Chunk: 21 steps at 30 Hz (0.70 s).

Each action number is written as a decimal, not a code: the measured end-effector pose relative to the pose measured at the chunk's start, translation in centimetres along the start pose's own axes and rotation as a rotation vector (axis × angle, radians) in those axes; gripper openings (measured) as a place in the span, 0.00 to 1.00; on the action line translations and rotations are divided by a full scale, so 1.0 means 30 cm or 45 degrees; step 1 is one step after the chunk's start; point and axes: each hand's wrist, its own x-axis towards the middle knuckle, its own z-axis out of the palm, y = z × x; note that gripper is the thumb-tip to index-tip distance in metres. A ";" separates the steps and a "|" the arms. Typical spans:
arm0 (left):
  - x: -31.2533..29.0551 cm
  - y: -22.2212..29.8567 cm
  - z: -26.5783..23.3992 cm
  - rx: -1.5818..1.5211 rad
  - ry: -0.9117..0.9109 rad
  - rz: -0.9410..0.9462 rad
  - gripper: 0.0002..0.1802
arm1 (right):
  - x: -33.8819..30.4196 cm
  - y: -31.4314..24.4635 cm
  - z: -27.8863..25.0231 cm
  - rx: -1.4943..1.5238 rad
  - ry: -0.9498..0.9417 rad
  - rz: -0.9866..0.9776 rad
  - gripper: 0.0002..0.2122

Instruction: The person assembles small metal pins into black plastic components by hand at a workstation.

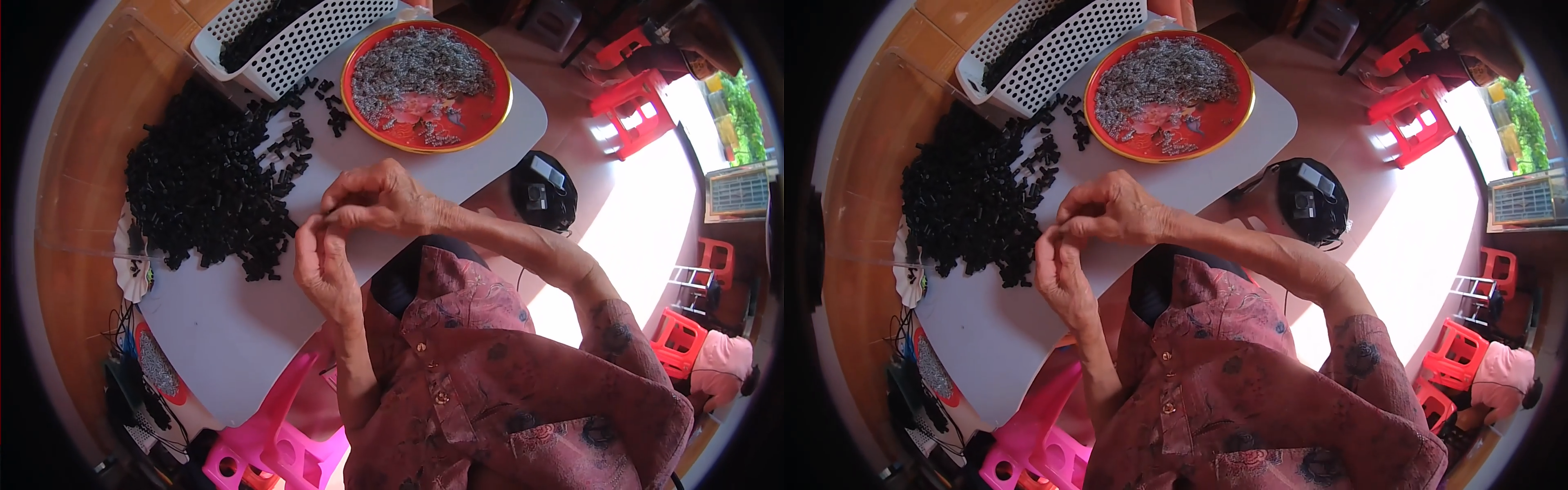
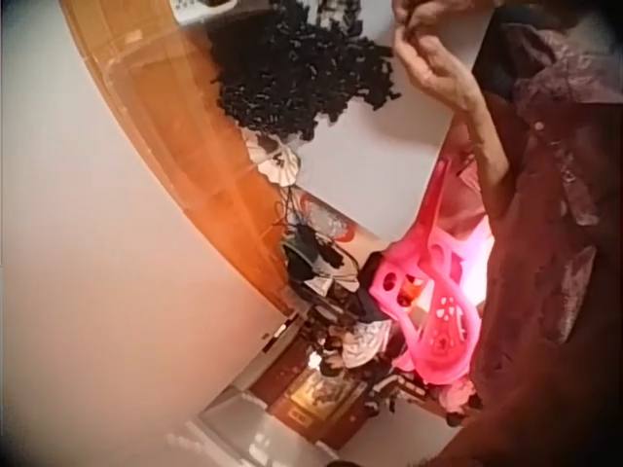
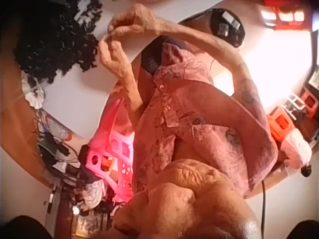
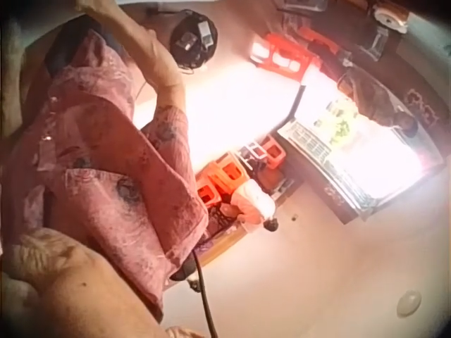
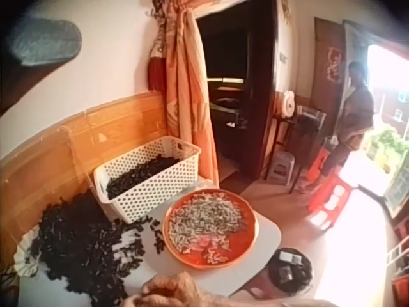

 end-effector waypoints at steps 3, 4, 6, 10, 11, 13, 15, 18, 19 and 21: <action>-0.013 0.023 0.008 0.178 0.044 0.020 0.12 | -0.007 0.004 0.008 0.053 0.018 0.075 0.08; -0.014 0.028 0.009 0.206 0.029 0.030 0.13 | -0.007 -0.008 0.008 0.059 0.032 0.069 0.08; -0.004 0.025 -0.007 0.313 -0.008 0.062 0.14 | -0.004 -0.018 0.018 0.037 0.065 0.022 0.07; -0.002 0.020 -0.012 0.438 -0.025 0.052 0.13 | -0.018 -0.059 -0.039 -0.178 0.138 -0.019 0.06; -0.001 0.027 -0.008 0.431 -0.028 0.055 0.13 | -0.020 -0.088 -0.078 -0.226 0.158 -0.015 0.05; -0.001 0.048 0.006 0.369 -0.018 0.057 0.14 | -0.010 -0.103 -0.188 -0.402 0.234 -0.089 0.05; -0.003 0.043 0.004 0.400 -0.008 0.073 0.13 | 0.007 -0.109 -0.281 -0.472 0.203 0.014 0.06; -0.006 0.039 0.007 0.367 -0.031 0.086 0.13 | 0.013 -0.057 -0.395 -0.780 0.085 0.052 0.08; -0.006 0.040 0.010 0.305 -0.064 0.081 0.12 | 0.003 -0.031 -0.422 -0.886 0.099 0.034 0.08; -0.008 0.047 0.009 0.307 -0.057 0.074 0.12 | 0.005 -0.053 -0.439 -0.857 0.128 0.061 0.08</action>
